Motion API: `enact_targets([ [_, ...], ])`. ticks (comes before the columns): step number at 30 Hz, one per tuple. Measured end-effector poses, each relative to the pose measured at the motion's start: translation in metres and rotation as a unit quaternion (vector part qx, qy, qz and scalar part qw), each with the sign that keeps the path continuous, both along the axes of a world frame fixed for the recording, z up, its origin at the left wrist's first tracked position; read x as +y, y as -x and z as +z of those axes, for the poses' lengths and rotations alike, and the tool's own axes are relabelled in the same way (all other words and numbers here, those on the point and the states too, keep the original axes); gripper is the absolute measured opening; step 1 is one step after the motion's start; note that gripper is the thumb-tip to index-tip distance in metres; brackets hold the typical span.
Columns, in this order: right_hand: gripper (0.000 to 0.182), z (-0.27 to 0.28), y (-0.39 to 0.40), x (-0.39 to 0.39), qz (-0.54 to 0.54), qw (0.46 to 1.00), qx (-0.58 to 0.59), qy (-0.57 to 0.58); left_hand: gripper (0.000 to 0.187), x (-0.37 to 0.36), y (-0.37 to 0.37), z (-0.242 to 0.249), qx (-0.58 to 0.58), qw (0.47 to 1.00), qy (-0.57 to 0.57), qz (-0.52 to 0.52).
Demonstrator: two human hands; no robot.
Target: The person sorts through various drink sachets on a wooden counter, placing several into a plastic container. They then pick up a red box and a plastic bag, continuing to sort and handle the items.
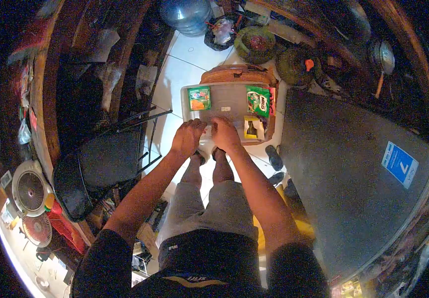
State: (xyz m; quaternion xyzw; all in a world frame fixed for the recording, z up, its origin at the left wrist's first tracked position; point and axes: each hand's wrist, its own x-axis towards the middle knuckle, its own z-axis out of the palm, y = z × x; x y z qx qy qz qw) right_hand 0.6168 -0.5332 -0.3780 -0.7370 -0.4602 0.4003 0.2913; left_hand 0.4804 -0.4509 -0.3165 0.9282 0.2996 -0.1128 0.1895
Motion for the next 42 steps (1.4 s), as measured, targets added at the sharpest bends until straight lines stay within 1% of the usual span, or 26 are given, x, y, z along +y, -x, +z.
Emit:
enact_targets([
  [2, 0.029, 0.010, -0.003, 0.002, 0.000, 0.998, 0.040, 0.041, 0.033, 0.001, -0.001, 0.007, -0.005, 1.000, 0.013, 0.023],
  [5, 0.028, 0.012, -0.006, 0.005, -0.006, 0.996, 0.062, 0.066, 0.033, 0.006, -0.002, 0.025, -0.031, 0.996, 0.046, 0.067],
  [7, 0.027, 0.010, -0.005, 0.002, -0.012, 0.997, 0.050, 0.057, 0.033, 0.008, 0.001, 0.031, -0.054, 0.993, 0.063, 0.088],
  [9, 0.026, 0.010, -0.004, 0.003, -0.017, 0.998, 0.040, 0.046, 0.032, 0.010, 0.005, 0.039, -0.120, 0.982, 0.079, 0.119],
  [10, 0.026, 0.012, -0.005, 0.003, -0.025, 0.998, 0.046, 0.041, 0.032, 0.012, 0.007, 0.043, -0.120, 0.982, 0.078, 0.121],
  [12, 0.026, 0.020, -0.002, -0.001, -0.028, 0.997, 0.052, 0.041, 0.030, 0.011, 0.012, 0.059, -0.157, 0.968, 0.126, 0.149],
  [13, 0.025, 0.026, -0.001, -0.003, -0.050, 0.996, 0.070, 0.004, 0.030, 0.010, 0.016, 0.071, -0.157, 0.967, 0.126, 0.155],
  [14, 0.024, 0.033, -0.001, -0.002, -0.072, 0.993, 0.086, -0.037, 0.030, 0.010, 0.020, 0.085, -0.146, 0.967, 0.136, 0.159],
  [16, 0.024, 0.059, -0.003, -0.005, -0.057, 0.993, 0.085, -0.062, 0.029, 0.007, 0.033, 0.109, -0.142, 0.967, 0.133, 0.167],
  [18, 0.024, 0.092, -0.007, -0.008, -0.043, 0.991, 0.081, -0.100, 0.029, -0.003, 0.057, 0.121, -0.130, 0.968, 0.154, 0.148],
  [20, 0.024, 0.125, -0.010, -0.014, -0.036, 0.992, 0.098, -0.072, 0.028, -0.014, 0.078, 0.141, -0.129, 0.965, 0.174, 0.149],
  [21, 0.025, 0.133, -0.011, -0.019, -0.040, 0.987, 0.136, -0.072, 0.029, -0.021, 0.086, 0.155, -0.101, 0.954, 0.218, 0.182],
  [23, 0.025, 0.146, -0.011, -0.029, -0.049, 0.974, 0.215, -0.054, 0.028, -0.041, 0.108, 0.156, -0.154, 0.914, 0.311, 0.210],
  [24, 0.024, 0.171, -0.013, -0.027, -0.041, 0.968, 0.244, -0.035, 0.028, -0.048, 0.120, 0.151, -0.187, 0.889, 0.356, 0.218],
  [25, 0.022, 0.200, -0.014, -0.026, -0.031, 0.958, 0.280, -0.047, 0.027, -0.056, 0.130, 0.154, -0.181, 0.869, 0.397, 0.233],
  [26, 0.020, 0.207, -0.014, -0.026, -0.032, 0.943, 0.329, -0.040, 0.027, -0.057, 0.135, 0.161, -0.177, 0.847, 0.435, 0.248],
  [27, 0.020, 0.219, -0.013, -0.025, -0.032, 0.928, 0.366, -0.059, 0.031, -0.048, 0.131, 0.186, -0.164, 0.865, 0.432, 0.194],
  [28, 0.021, 0.228, -0.015, -0.022, -0.005, 0.932, 0.358, -0.062, 0.036, -0.048, 0.136, 0.194, -0.181, 0.859, 0.437, 0.199],
  [29, 0.021, 0.238, -0.013, -0.019, 0.003, 0.934, 0.349, -0.073, 0.038, -0.043, 0.135, 0.213, -0.167, 0.855, 0.428, 0.240],
  [30, 0.022, 0.247, -0.011, -0.016, 0.006, 0.925, 0.372, -0.079, 0.040, -0.039, 0.132, 0.236, -0.152, 0.848, 0.423, 0.282],
  [31, 0.022, 0.256, -0.007, -0.011, 0.010, 0.924, 0.374, -0.082, 0.041, -0.035, 0.134, 0.252, -0.187, 0.844, 0.407, 0.296],
  [32, 0.022, 0.263, -0.002, -0.007, 0.012, 0.922, 0.377, -0.084, 0.041, -0.031, 0.140, 0.249, -0.219, 0.849, 0.379, 0.296],
  [34, 0.021, 0.289, 0.014, 0.004, 0.004, 0.917, 0.390, -0.080, 0.040, -0.023, 0.150, 0.263, -0.263, 0.826, 0.379, 0.324],
  [37, 0.019, 0.306, 0.042, 0.020, 0.011, 0.910, 0.405, -0.089, 0.039, -0.014, 0.170, 0.271, -0.320, 0.811, 0.368, 0.324],
  [40, 0.019, 0.324, 0.076, 0.034, 0.020, 0.908, 0.410, -0.083, 0.039, -0.009, 0.195, 0.288, -0.332, 0.820, 0.337, 0.321],
  [42, 0.019, 0.332, 0.100, 0.043, 0.046, 0.911, 0.402, -0.084, 0.039, -0.006, 0.218, 0.298, -0.330, 0.814, 0.343, 0.332],
])
